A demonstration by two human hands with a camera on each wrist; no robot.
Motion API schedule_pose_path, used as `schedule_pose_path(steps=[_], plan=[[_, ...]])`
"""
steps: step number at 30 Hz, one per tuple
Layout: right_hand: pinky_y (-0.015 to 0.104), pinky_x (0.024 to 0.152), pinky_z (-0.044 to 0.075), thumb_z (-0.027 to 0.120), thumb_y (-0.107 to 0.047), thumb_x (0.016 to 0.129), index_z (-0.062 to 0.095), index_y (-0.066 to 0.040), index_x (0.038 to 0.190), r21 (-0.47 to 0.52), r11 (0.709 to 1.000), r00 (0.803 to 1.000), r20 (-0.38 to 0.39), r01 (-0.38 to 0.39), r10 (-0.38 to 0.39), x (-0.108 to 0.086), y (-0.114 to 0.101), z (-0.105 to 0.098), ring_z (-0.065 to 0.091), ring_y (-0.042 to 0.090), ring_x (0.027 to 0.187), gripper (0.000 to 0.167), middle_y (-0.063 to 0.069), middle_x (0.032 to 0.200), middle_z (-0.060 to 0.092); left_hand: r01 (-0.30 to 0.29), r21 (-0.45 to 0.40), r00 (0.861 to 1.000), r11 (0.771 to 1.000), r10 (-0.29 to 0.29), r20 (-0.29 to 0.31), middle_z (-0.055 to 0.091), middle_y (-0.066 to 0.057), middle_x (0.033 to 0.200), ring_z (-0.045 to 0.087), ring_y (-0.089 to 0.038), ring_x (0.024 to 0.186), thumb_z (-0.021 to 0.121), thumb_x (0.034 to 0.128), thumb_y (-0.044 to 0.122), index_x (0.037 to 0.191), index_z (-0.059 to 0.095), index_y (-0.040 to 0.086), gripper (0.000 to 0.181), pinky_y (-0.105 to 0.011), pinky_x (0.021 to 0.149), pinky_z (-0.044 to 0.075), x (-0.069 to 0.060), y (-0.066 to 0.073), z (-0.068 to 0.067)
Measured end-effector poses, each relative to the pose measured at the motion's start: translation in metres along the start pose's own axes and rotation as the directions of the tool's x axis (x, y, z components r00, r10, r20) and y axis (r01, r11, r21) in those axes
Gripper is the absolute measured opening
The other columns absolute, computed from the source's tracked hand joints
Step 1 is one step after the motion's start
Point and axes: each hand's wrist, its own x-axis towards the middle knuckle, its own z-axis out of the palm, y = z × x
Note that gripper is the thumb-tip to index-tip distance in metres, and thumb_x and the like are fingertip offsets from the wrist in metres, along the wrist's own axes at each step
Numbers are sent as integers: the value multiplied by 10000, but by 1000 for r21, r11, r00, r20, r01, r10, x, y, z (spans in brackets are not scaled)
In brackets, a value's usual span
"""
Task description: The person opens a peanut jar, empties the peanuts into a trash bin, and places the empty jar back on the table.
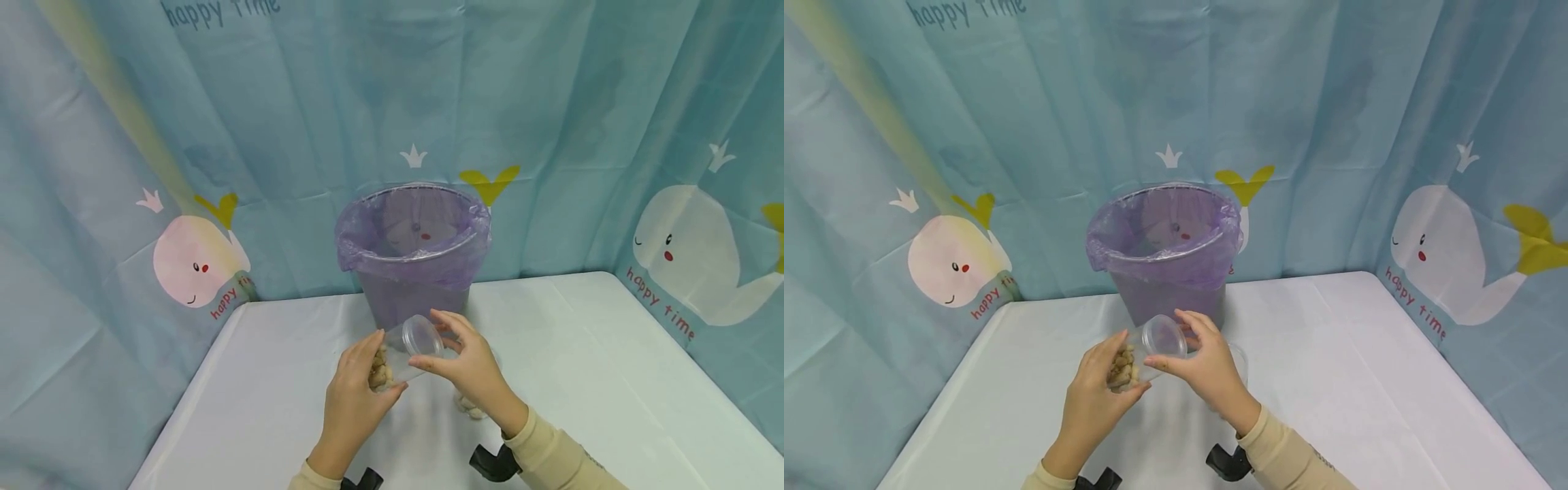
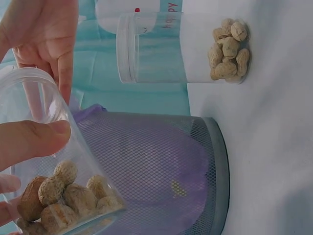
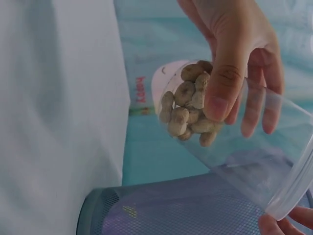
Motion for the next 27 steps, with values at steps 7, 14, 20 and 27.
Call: schedule_pose_path(steps=[7,14,20,27], plan=[[323,1064,504,875,-235,748,523,-27,1417,16,1000,1000,6,-19,19,-1,0,2,514,280,1320,783,99,1429,537,-9,7,1000,1000,9,-20,655,-108,1282,621,-304,1155,1004,503,216,1344,578,51,957,-371,834,623,0,1,0],[333,1086,480,862,-231,768,516,-17,1420,34,999,999,26,19,-20,-2,0,3,494,305,1361,768,112,1443,526,-8,9,1000,1000,8,-12,658,-110,1282,619,-304,1151,1002,509,224,1335,583,45,944,-366,809,628,-1,0,-3],[353,1105,456,853,-226,780,500,-34,1438,29,998,996,68,53,-55,-1,2,1,464,315,1393,772,125,1465,504,-1,-2,1000,1000,1,8,655,-99,1297,621,-296,1141,1001,513,226,1334,588,52,935,-362,771,633,-1,-2,-5],[391,1093,485,854,-321,774,464,-66,1469,-37,998,997,70,-43,45,2,1,3,478,285,1364,837,102,1488,483,1,10,1000,1000,-2,21,648,-107,1303,614,-302,1143,999,515,226,1336,582,41,939,-373,805,629,-2,-4,-4]])
